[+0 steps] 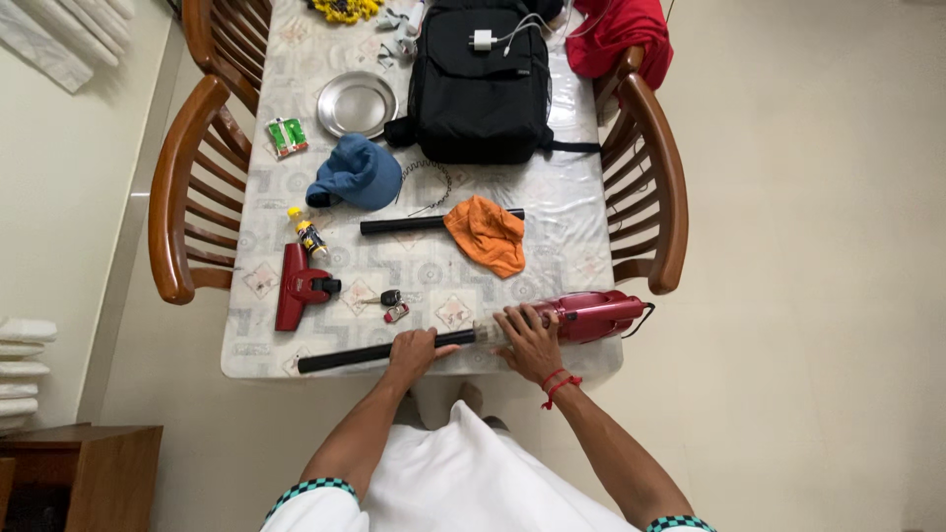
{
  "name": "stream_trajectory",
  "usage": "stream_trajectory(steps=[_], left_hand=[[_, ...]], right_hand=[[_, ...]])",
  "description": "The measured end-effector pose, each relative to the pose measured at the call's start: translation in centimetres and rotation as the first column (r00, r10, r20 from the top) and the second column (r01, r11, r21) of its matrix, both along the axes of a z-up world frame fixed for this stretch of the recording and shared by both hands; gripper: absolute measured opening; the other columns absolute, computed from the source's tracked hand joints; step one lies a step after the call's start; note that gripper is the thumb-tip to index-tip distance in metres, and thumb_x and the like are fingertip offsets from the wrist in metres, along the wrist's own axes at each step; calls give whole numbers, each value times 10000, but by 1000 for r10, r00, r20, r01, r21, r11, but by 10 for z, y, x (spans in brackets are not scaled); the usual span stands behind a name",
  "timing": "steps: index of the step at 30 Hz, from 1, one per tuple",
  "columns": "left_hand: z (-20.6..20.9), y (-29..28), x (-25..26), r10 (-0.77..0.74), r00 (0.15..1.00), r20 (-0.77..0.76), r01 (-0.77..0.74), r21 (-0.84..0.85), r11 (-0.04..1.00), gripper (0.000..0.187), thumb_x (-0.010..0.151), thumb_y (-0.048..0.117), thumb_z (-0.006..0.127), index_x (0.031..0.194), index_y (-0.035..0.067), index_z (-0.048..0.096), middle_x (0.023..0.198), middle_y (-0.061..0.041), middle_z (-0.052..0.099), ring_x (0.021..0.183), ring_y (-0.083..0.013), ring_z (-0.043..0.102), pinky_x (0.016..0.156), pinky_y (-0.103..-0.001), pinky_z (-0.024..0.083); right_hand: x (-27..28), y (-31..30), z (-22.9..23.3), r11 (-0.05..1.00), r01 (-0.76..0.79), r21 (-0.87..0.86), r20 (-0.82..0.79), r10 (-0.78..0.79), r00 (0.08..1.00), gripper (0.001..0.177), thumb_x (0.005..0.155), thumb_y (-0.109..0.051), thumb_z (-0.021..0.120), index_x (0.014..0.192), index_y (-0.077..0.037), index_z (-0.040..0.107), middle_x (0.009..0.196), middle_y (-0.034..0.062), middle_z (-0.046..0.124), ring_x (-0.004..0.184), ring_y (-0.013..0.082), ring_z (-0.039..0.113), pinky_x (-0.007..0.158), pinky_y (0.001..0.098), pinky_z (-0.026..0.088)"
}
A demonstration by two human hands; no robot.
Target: The person organizes vacuum parts on a table, connects a power cord to a wall outlet, and then attaches the nozzle and extension tubes to the handheld vacuum unit.
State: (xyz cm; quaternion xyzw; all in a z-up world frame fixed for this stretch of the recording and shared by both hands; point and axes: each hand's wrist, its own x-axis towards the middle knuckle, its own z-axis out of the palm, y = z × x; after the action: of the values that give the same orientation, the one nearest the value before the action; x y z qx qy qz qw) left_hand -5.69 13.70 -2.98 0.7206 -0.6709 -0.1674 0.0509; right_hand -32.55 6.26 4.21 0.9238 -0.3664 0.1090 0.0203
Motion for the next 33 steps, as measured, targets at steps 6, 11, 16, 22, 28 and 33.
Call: stream_trajectory(steps=[6, 11, 16, 22, 28, 33], left_hand=[[31, -31, 14, 217, 866, -451, 129, 621, 773, 741, 742, 754, 765, 731, 15, 710, 663, -126, 668, 592, -236, 656, 550, -362, 510], [29, -49, 0, 211, 890, -404, 162, 713, 682, 644, 640, 616, 879, 742, 4, 706, 643, -83, 664, 528, -201, 626, 491, -348, 504], [32, -60, -1, 116, 979, -166, 12, 619, 785, 661, 599, 650, 838, 802, 26, 766, 745, -107, 753, 694, -246, 735, 626, -382, 561], [59, -51, -13, 73, 992, -107, -8, 513, 858, 796, 653, 736, 774, 920, -14, 790, 906, -187, 774, 887, -335, 756, 778, -437, 576], [79, -48, -23, 97, 993, -64, -58, 457, 887, 757, 684, 724, 770, 967, 22, 780, 921, -183, 761, 906, -330, 760, 792, -429, 605], [48, -32, -33, 88, 995, 45, -97, 323, 941, 558, 823, 600, 694, 977, 74, 797, 932, -184, 775, 899, -338, 764, 815, -440, 601]], right_hand=[[-18, 0, 23, 989, -128, -71, 128, 137, 982, 668, 894, -599, 642, 1399, -168, 562, 1394, 50, 584, 1319, 271, 504, 1084, 553, 270], [-11, -15, 45, 993, -119, 2, 132, 118, 984, 649, 858, -612, 654, 1333, -172, 604, 1327, 79, 600, 1255, 286, 518, 1076, 560, 294], [10, -20, 38, 990, 12, -138, 163, 10, 987, 489, 879, -520, 682, 1218, -168, 688, 1192, 74, 652, 1183, 283, 567, 1030, 549, 356], [20, -25, 28, 986, 66, -152, 231, -30, 972, 270, 904, -374, 685, 978, -118, 729, 1001, 49, 697, 1018, 262, 640, 932, 458, 464], [23, -29, 23, 989, 99, -107, 329, -59, 943, 165, 924, -230, 637, 913, -107, 746, 937, 25, 724, 949, 230, 666, 896, 408, 483], [24, -29, 17, 984, 149, -98, 343, -108, 933, 168, 923, -213, 635, 887, -98, 754, 970, 13, 745, 917, 218, 668, 879, 418, 480]])
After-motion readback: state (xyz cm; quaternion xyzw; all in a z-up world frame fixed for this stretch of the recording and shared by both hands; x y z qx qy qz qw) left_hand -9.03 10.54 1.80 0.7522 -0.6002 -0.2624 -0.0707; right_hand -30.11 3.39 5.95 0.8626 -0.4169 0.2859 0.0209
